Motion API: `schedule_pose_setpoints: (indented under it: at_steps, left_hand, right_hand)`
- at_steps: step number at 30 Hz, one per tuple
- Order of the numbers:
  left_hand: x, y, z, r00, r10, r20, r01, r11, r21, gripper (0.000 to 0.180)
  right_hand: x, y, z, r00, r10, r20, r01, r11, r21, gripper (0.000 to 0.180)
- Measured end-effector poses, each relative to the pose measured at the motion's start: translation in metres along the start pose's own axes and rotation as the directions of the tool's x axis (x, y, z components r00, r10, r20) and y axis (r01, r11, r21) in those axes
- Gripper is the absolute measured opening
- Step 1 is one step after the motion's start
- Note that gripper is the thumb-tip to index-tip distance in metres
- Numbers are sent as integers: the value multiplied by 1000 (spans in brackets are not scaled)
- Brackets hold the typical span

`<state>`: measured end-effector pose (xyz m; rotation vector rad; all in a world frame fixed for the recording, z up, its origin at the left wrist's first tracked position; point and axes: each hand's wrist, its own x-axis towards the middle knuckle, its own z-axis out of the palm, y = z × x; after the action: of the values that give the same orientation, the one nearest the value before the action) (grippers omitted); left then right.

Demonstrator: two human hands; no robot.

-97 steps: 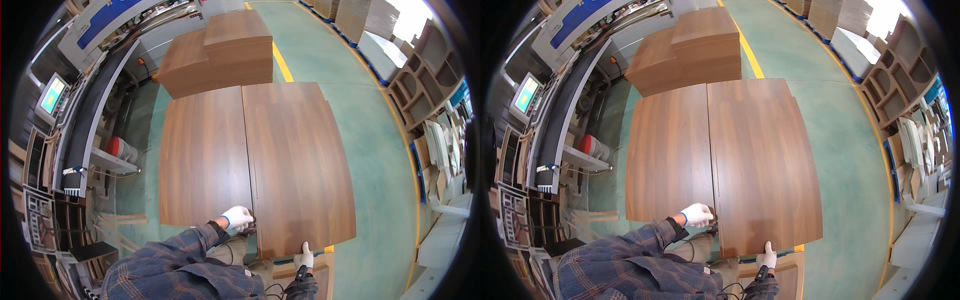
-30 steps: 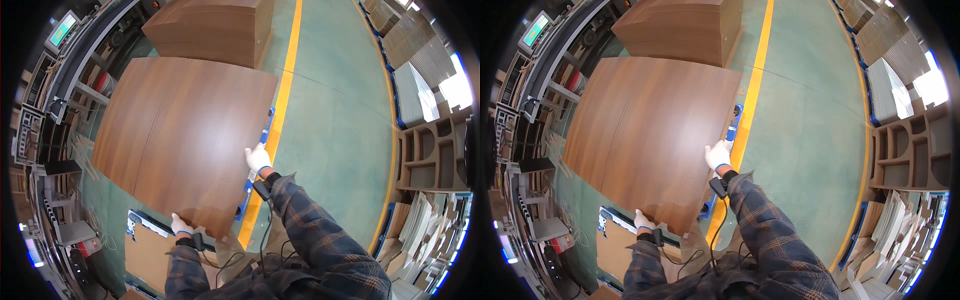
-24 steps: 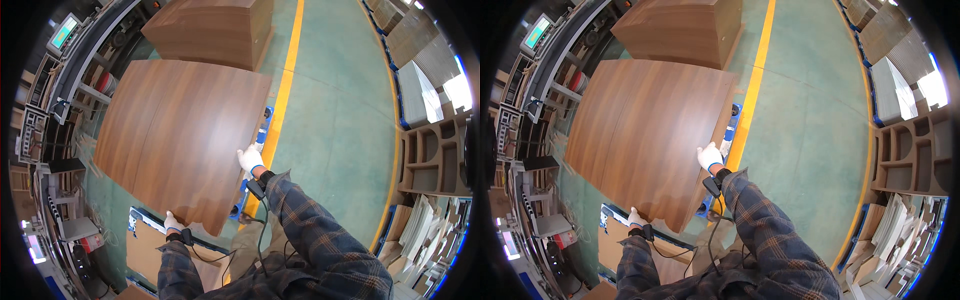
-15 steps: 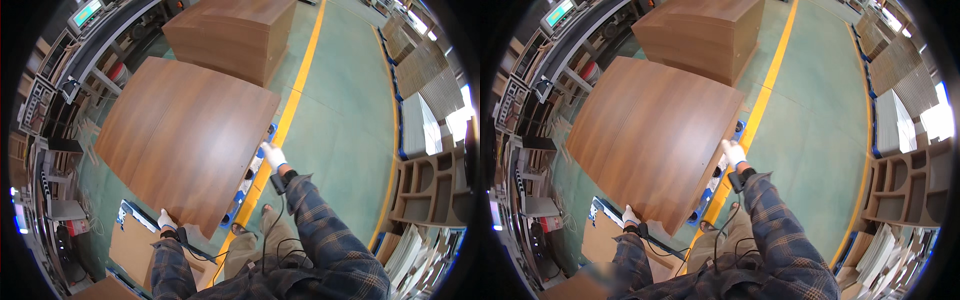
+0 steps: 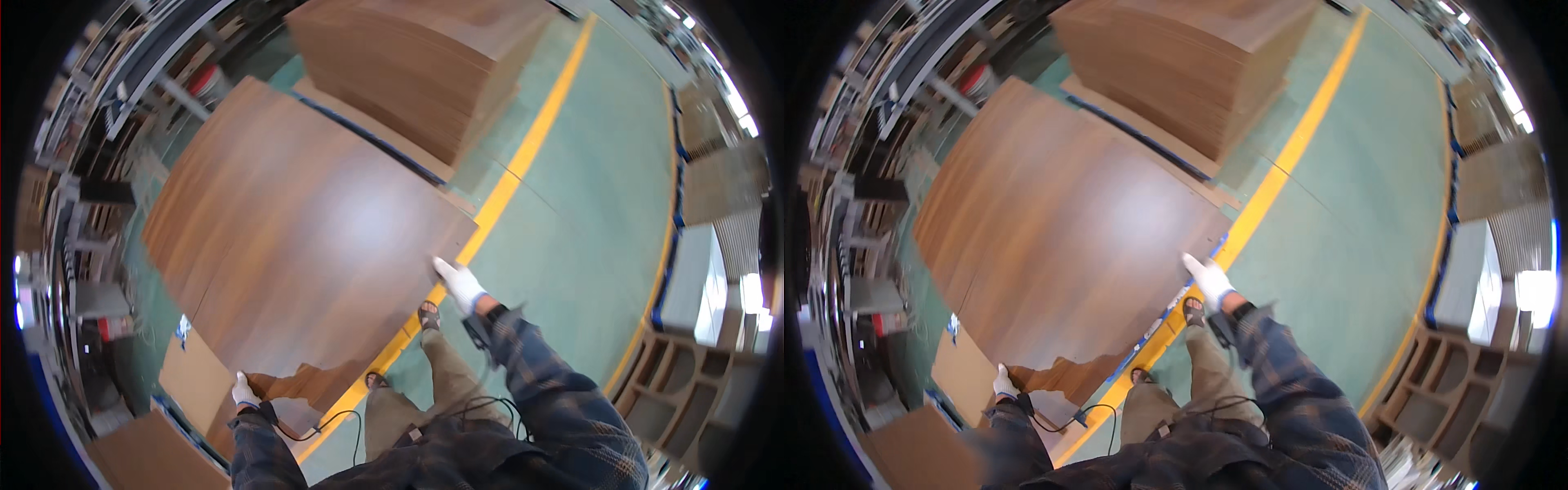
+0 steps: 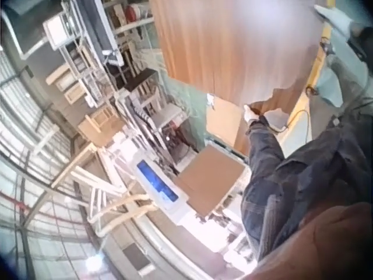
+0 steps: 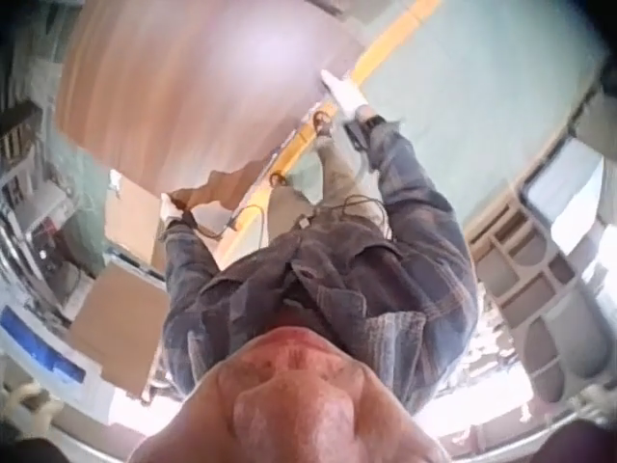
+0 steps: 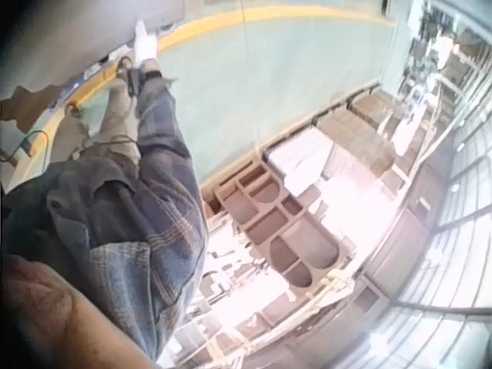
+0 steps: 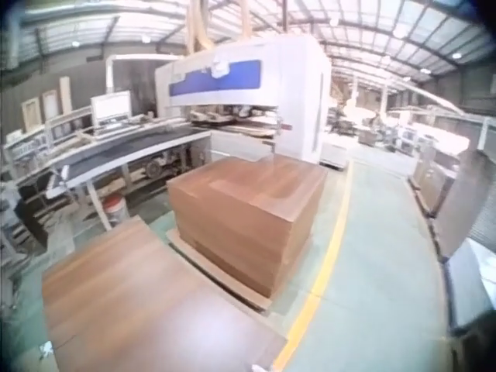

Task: Moving wooden boards onto a processing table, applying an edge treatment with a handheld tool, and stacking them onto pallets.

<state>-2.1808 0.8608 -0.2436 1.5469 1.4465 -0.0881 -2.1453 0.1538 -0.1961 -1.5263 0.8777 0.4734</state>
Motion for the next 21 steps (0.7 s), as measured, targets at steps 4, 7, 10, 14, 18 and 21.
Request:
schedule_pose_setpoints:
  at_steps: [4,7,10,14,18,21]
  left_hand:
    - [-13,-5,0,979,134,151,-153,981,121,59]
    - [-10,-14,-1,963,241,121,-243,970,-2,49]
    - [-42,-6,13,969,227,102,-221,973,-66,44]
    - [-48,0,7,970,230,73,-233,972,30,42]
    - [-51,0,19,970,236,58,-239,970,41,42]
    - [-44,-12,-1,965,262,28,-263,964,44,42]
  right_hand:
    - [10,-20,-58,898,-197,-394,81,953,-292,80]
    - [68,-37,-90,677,-660,-326,406,704,-583,71]
    - [84,-96,-86,862,-501,80,389,551,-738,67]
    - [88,-124,-71,928,-357,110,285,488,-825,64]
    - [88,-116,-81,885,-454,106,353,506,-787,60]
    - [91,-123,-67,911,-385,149,344,510,-788,59]
